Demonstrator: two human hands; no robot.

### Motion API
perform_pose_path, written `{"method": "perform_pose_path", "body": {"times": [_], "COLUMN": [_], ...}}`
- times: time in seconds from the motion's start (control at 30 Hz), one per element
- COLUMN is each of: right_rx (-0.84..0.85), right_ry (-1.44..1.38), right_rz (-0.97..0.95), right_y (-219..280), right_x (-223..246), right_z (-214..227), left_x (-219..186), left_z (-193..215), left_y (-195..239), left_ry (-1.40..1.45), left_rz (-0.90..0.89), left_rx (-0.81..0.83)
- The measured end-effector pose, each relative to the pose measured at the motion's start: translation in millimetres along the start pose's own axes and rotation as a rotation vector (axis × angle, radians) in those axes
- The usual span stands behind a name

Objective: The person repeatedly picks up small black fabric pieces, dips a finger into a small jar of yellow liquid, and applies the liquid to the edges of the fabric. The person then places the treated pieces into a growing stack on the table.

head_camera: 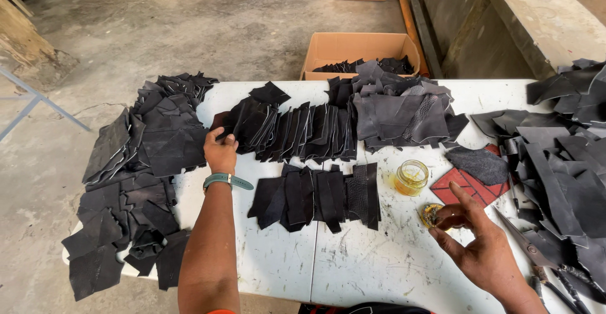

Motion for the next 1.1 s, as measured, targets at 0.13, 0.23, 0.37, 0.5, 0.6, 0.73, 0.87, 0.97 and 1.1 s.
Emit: {"method": "perform_pose_path", "body": {"times": [0.13, 0.23, 0.37, 0.5, 0.6, 0.73, 0.87, 0.97, 1.1], "right_rx": [0.005, 0.004, -0.01, -0.003, 0.002, 0.001, 0.004, 0.023, 0.042], "right_ry": [0.024, 0.045, 0.039, 0.049, 0.066, 0.051, 0.047, 0.053, 0.03], "right_rz": [-0.009, -0.02, 0.018, -0.005, -0.013, -0.003, -0.017, -0.016, -0.048], "right_y": [-0.9, 0.1, -1.4, -1.7, -1.1, -0.8, 0.7, 1.4, -1.6], "right_x": [-0.2, -1.6, 1.6, -0.5, -1.4, -1.0, -5.2, -5.0, -3.5], "right_z": [-0.4, 1.9, 2.8, 2.0, 0.4, -0.6, 0.3, -1.2, -3.3], "left_x": [2.3, 3.4, 5.3, 7.3, 7.0, -23.4, -73.2, -84.7, -93.8], "left_z": [9.8, 8.7, 21.2, 29.3, 39.1, 63.9, 99.1, 90.8, 58.8], "left_y": [-4.9, -5.9, -7.2, -5.8, -1.6, 12.4, 58.3, 93.4, 98.4], "left_ry": [0.052, 0.081, 0.124, 0.234, 0.259, 0.269, -0.262, -0.851, -0.833], "left_rz": [0.03, 0.02, -0.003, -0.006, 0.034, -0.098, -0.387, -0.422, -0.465], "left_rx": [-0.031, -0.039, -0.088, -0.04, -0.017, -0.03, -0.162, 0.036, 0.111]}}
Point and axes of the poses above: each hand's wrist, its own y-axis away from the middle knuckle, its own z-axis out of the back of the hand, x = y × z, the point moved 8 cm from there along -y, towards the middle knuckle, and after that the axes turned 13 degrees about y, right-handed, at the moved point
